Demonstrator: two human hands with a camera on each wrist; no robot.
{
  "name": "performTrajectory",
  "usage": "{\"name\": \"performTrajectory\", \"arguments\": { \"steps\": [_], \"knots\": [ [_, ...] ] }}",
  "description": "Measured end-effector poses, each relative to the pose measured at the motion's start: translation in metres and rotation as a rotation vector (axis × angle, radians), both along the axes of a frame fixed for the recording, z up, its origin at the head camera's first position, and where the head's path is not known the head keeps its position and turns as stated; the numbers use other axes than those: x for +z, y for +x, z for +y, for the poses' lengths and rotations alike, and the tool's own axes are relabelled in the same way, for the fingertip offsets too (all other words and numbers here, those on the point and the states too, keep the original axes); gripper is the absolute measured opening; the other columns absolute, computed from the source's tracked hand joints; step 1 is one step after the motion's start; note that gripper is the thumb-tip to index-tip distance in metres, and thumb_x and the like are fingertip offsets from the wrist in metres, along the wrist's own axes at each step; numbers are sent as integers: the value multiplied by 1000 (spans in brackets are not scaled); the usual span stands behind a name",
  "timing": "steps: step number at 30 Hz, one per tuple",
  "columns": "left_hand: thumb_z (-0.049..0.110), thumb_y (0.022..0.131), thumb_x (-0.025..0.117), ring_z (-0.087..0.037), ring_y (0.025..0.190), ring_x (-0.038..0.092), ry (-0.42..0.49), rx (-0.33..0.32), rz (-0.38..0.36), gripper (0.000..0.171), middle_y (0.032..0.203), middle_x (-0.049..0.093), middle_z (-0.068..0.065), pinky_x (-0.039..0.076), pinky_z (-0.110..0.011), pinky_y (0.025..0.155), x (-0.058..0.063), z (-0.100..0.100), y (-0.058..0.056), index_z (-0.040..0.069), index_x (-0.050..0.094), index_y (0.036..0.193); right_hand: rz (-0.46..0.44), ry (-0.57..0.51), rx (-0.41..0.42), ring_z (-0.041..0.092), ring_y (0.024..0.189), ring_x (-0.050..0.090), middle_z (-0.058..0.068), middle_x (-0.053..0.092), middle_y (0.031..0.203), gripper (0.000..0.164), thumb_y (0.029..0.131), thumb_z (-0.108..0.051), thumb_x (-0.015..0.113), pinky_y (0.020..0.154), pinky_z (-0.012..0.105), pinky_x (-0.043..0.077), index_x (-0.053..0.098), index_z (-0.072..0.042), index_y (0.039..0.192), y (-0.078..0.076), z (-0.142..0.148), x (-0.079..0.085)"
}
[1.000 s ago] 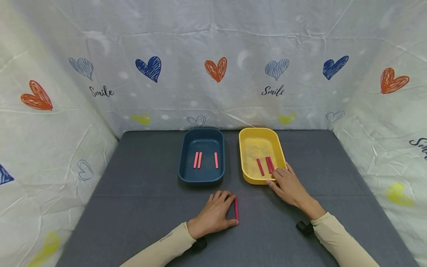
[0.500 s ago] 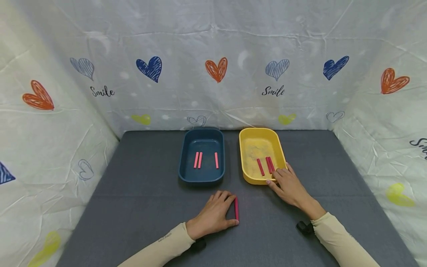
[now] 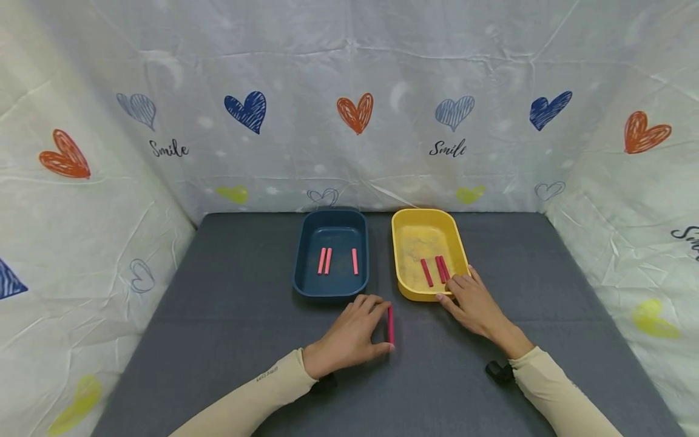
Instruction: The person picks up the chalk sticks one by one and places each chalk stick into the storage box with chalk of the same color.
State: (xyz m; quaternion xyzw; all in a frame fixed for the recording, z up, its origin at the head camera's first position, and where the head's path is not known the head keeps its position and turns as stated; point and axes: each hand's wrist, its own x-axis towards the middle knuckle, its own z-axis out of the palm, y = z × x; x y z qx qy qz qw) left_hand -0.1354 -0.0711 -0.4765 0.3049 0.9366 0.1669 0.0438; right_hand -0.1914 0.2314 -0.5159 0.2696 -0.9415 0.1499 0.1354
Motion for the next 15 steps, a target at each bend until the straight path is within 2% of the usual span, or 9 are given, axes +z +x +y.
{"name": "performTrajectory", "arguments": {
  "steps": [9, 15],
  "knots": [
    [51, 80, 77, -22, 127, 44, 36, 11, 16, 81, 141, 49, -4, 45, -45, 106, 24, 2, -7, 14, 46, 145, 23, -11, 6, 26, 92, 57, 2, 58, 85, 25, 98, -37, 58, 114, 61, 26, 58, -13, 89, 0, 0, -2],
    [53, 80, 77, -21, 129, 44, 34, 21, 13, 84, 143, 47, -4, 46, -45, 106, 35, 5, -12, 15, 44, 147, 27, -19, 7, 26, 92, 57, 2, 58, 86, 26, 98, -38, 57, 114, 62, 26, 58, -14, 89, 0, 0, -2]
  ]
}}
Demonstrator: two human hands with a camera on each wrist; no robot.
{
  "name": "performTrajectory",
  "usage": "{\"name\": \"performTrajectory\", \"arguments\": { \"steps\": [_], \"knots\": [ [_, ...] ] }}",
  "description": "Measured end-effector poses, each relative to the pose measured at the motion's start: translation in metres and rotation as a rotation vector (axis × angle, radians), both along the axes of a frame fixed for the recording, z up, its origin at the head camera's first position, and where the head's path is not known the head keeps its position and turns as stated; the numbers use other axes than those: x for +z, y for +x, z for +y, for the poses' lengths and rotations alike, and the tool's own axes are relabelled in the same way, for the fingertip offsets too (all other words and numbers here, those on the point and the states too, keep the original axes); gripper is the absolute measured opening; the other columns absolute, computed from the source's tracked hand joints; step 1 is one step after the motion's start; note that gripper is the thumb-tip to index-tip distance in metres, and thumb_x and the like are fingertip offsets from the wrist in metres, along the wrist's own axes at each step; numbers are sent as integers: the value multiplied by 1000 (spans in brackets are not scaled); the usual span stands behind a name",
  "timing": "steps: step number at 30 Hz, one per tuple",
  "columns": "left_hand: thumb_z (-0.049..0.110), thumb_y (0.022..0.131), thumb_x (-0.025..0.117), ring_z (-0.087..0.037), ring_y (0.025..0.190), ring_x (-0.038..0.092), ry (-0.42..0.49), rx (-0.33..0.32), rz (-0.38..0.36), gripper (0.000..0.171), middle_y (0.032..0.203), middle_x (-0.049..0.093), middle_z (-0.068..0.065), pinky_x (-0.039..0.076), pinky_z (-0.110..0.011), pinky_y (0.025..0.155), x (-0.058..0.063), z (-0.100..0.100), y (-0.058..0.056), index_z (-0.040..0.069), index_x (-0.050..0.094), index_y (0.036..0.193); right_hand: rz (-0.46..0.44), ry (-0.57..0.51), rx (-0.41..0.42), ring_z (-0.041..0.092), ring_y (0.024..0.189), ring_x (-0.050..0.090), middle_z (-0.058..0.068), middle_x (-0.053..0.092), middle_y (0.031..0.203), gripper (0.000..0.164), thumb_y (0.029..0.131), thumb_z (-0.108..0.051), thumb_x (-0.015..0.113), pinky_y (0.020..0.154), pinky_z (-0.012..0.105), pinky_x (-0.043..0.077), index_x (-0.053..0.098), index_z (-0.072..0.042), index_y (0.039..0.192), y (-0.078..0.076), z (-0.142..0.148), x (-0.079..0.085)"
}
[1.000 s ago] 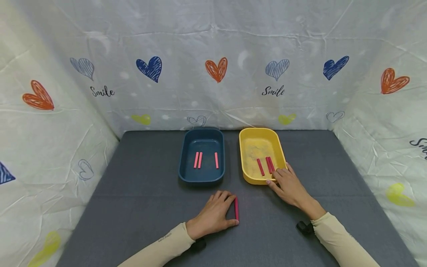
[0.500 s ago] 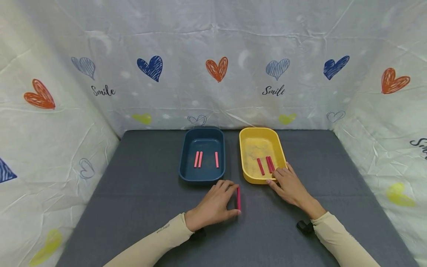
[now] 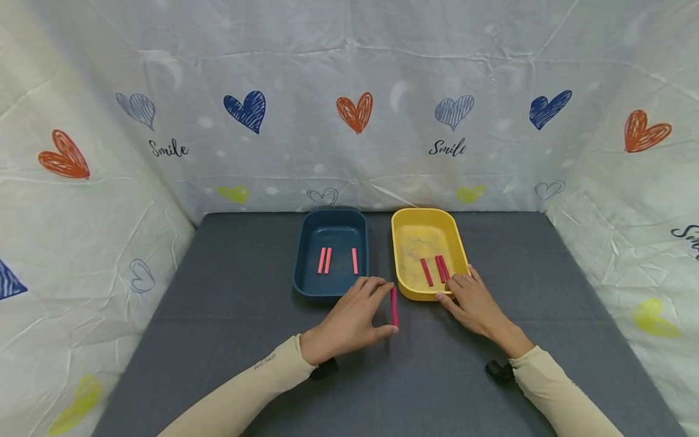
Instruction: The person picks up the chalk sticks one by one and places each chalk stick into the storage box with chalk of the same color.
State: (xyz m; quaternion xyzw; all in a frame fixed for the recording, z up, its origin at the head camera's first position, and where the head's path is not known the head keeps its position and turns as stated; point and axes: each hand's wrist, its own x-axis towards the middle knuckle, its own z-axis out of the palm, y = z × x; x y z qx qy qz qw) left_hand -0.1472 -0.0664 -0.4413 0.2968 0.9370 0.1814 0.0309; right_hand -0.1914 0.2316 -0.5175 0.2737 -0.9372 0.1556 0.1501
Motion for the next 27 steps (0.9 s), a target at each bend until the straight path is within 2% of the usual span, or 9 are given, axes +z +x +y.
{"name": "performTrajectory", "arguments": {
  "steps": [8, 12, 19, 27],
  "knots": [
    [53, 79, 77, -21, 129, 43, 54, 24, 56, 85, 142, 47, -3, 47, -42, 107, 16, 10, -13, 15, 44, 147, -29, 20, -6, 27, 96, 58, 3, 60, 89, 24, 97, -37, 60, 116, 60, 23, 59, -13, 91, 0, 0, 2],
    [53, 79, 77, -21, 129, 42, 87, 30, 57, 86, 141, 47, -4, 48, -40, 105, 23, 16, -21, 14, 44, 148, -43, 28, -15, 26, 97, 57, 2, 59, 88, 25, 97, -38, 59, 117, 60, 23, 58, -14, 91, -1, 0, 1],
    [49, 79, 78, -21, 125, 44, 137, 40, 48, 83, 140, 49, -5, 50, -39, 101, 26, 26, -36, 13, 45, 146, -38, 30, -18, 25, 97, 58, 2, 60, 89, 24, 97, -38, 59, 116, 60, 24, 58, -14, 93, -1, -1, 1],
    [50, 81, 76, -23, 126, 44, 119, 47, 74, 81, 141, 47, -8, 46, -40, 106, 26, 31, -55, 12, 46, 146, -40, 24, -15, 25, 97, 57, 3, 60, 90, 25, 97, -38, 59, 117, 59, 22, 59, -13, 94, -1, -1, 2]
  ]
}}
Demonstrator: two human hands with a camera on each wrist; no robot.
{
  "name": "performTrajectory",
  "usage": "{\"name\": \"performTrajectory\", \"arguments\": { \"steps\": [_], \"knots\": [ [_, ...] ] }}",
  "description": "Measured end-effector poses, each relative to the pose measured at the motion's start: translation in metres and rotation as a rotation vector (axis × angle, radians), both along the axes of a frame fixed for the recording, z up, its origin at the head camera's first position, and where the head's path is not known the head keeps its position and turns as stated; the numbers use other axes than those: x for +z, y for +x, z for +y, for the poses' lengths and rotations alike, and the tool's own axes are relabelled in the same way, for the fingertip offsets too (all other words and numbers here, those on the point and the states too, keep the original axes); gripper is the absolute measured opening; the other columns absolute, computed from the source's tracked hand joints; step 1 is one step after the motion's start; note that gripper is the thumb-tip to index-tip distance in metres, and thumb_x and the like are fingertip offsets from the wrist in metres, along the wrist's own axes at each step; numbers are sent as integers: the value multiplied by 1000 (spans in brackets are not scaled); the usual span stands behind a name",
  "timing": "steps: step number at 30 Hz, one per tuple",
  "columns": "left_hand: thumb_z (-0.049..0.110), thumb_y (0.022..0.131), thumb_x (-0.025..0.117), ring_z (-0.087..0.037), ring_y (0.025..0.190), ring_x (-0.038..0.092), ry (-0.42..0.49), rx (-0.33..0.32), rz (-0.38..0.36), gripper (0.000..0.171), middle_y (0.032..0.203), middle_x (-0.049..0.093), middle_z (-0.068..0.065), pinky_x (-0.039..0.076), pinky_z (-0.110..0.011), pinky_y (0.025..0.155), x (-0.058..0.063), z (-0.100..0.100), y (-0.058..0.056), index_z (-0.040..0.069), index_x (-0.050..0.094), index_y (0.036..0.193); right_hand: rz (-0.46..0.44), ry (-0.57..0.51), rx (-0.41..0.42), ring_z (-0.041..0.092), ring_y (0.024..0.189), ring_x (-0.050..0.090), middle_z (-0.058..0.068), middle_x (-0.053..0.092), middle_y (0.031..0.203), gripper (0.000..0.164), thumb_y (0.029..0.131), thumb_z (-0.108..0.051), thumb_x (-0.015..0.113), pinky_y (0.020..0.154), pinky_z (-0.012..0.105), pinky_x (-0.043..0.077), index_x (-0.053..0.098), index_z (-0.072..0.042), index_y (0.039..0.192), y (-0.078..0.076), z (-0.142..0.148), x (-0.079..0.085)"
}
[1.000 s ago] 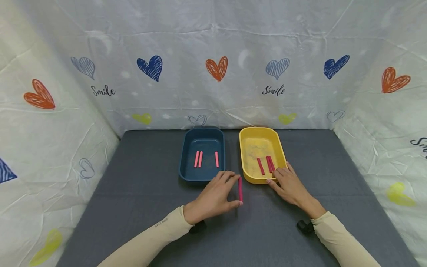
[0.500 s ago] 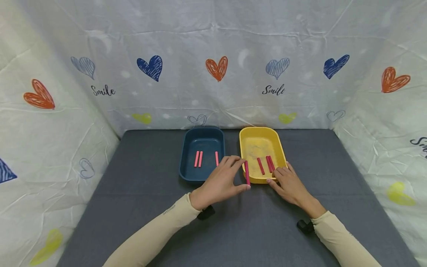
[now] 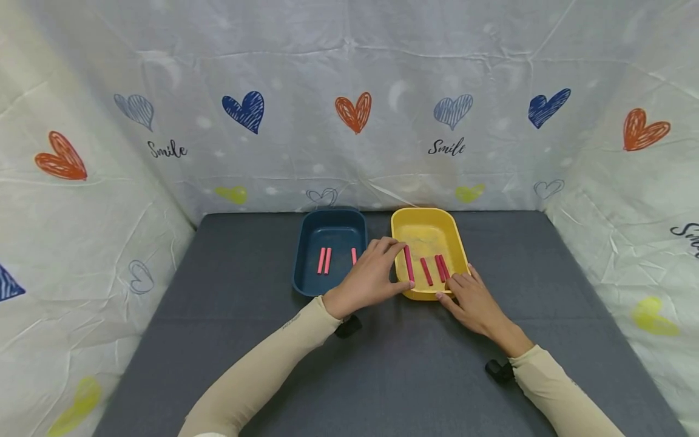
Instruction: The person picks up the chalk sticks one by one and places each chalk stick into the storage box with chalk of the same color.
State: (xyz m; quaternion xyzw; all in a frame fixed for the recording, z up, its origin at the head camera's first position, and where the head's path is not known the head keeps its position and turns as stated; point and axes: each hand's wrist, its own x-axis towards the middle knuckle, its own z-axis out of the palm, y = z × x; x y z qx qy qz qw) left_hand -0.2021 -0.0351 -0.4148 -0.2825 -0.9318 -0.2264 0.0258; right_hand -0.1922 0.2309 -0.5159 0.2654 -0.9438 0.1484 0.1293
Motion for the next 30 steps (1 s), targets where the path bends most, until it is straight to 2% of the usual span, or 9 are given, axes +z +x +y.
{"name": "performTrajectory", "arguments": {
  "steps": [10, 19, 30],
  "knots": [
    [51, 83, 74, -25, 130, 41, 3, 15, -31, 81, 145, 44, -8, 44, -43, 108, -4, 9, -21, 12, 44, 147, 6, 0, -2, 25, 96, 57, 3, 59, 89, 24, 97, -38, 59, 117, 59, 23, 59, -14, 93, 0, 1, 0],
    [54, 83, 73, -25, 128, 43, -68, 25, 3, 81, 142, 46, -7, 44, -41, 108, -11, 18, -37, 11, 45, 145, 24, -2, 3, 27, 96, 58, 3, 60, 89, 25, 96, -37, 60, 116, 60, 24, 59, -12, 93, 0, 0, -1],
    [53, 84, 72, -22, 128, 42, -153, -19, -18, 78, 142, 47, -5, 36, -43, 115, -27, 31, -57, 11, 47, 145, 13, 16, -14, 26, 95, 57, 2, 58, 87, 24, 97, -37, 59, 117, 59, 22, 57, -14, 90, -1, -1, -2]
  ]
}}
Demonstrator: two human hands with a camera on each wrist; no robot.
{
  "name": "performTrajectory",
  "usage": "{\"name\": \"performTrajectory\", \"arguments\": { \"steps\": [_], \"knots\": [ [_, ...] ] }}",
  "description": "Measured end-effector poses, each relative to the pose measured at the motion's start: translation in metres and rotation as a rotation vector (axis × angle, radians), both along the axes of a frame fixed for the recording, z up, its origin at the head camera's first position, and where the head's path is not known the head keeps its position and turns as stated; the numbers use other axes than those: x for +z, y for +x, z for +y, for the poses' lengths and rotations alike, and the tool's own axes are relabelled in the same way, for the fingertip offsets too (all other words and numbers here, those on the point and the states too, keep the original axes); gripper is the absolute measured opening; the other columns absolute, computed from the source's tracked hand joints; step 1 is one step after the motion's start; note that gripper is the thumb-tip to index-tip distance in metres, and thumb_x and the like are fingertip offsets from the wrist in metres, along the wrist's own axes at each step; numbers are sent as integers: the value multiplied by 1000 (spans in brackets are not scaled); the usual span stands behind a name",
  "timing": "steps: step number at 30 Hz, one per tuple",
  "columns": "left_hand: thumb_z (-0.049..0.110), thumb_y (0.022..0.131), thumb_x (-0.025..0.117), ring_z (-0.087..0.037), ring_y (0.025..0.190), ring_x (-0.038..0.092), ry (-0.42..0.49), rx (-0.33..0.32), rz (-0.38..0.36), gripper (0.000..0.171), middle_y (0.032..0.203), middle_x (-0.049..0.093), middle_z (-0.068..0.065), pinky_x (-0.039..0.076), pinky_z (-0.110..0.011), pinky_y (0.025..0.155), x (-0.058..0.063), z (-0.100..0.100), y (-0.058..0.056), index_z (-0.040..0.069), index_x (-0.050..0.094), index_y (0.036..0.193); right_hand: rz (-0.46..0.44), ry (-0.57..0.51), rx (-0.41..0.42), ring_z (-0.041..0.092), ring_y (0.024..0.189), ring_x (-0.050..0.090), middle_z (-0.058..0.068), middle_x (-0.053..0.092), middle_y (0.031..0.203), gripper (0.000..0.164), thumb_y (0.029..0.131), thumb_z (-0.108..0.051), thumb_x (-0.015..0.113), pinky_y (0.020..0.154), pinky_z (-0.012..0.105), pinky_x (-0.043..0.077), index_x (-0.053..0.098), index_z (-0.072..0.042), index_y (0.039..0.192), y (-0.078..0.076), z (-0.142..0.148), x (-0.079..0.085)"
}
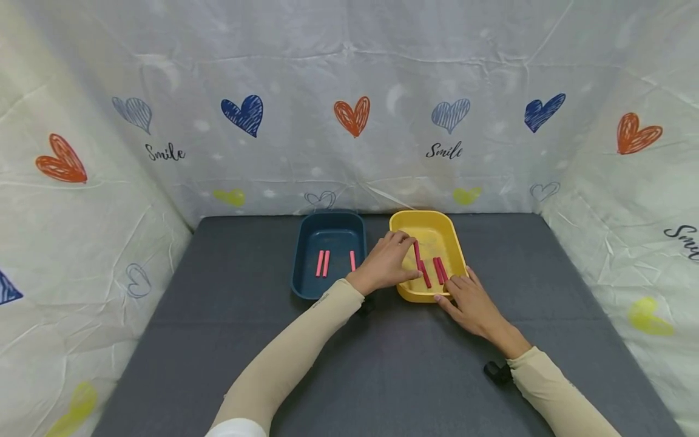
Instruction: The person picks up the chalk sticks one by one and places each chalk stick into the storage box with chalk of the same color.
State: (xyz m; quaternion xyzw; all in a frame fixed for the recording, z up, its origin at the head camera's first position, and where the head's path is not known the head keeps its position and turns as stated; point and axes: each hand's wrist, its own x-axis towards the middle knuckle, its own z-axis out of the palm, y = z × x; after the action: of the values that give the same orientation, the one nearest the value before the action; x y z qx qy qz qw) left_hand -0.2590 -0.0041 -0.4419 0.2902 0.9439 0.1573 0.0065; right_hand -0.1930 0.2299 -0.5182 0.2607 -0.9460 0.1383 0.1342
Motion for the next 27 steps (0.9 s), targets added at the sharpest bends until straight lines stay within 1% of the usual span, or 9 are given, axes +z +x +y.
{"name": "performTrajectory", "arguments": {
  "steps": [3, 7, 13, 15, 21, 27],
  "knots": [
    [53, 83, 72, -22, 131, 41, -37, -6, 4, 79, 142, 48, -5, 35, -41, 117, -4, 3, -4, 11, 47, 144, 15, -7, 6, 26, 94, 57, 1, 57, 85, 24, 97, -37, 60, 116, 59, 24, 57, -14, 88, 0, 0, -1],
    [54, 84, 72, -22, 130, 42, -102, -18, 10, 78, 141, 49, -5, 35, -38, 116, -9, 7, -7, 11, 47, 144, 23, -12, 6, 26, 93, 57, 1, 57, 84, 24, 96, -36, 61, 116, 60, 24, 57, -14, 87, 1, 0, 0],
    [52, 86, 70, -21, 126, 46, -185, -75, 42, 75, 140, 52, -6, 40, -34, 111, -10, 12, -9, 10, 48, 144, 20, 3, -1, 26, 93, 57, 0, 56, 83, 25, 96, -37, 61, 116, 59, 25, 56, -14, 87, 1, -1, 1],
    [52, 86, 70, -21, 126, 47, -208, -85, 52, 75, 140, 52, -6, 40, -33, 111, -10, 15, -10, 10, 48, 144, 21, 6, -1, 26, 92, 57, 0, 56, 83, 25, 96, -37, 61, 116, 58, 25, 56, -15, 86, 1, -1, 2],
    [54, 84, 70, -22, 126, 47, -261, -68, 38, 76, 140, 53, -6, 40, -33, 112, -15, 20, -15, 10, 49, 143, 25, 3, 1, 26, 91, 57, 0, 55, 82, 25, 96, -36, 61, 116, 58, 24, 55, -15, 85, 0, -1, 1],
    [53, 84, 71, -22, 124, 49, -299, -59, 19, 72, 139, 55, -7, 41, -33, 111, -19, 24, -17, 10, 54, 139, 36, -1, 7, 24, 88, 56, 0, 55, 82, 24, 96, -36, 60, 115, 60, 25, 55, -15, 85, 1, -1, -1]
  ]
}}
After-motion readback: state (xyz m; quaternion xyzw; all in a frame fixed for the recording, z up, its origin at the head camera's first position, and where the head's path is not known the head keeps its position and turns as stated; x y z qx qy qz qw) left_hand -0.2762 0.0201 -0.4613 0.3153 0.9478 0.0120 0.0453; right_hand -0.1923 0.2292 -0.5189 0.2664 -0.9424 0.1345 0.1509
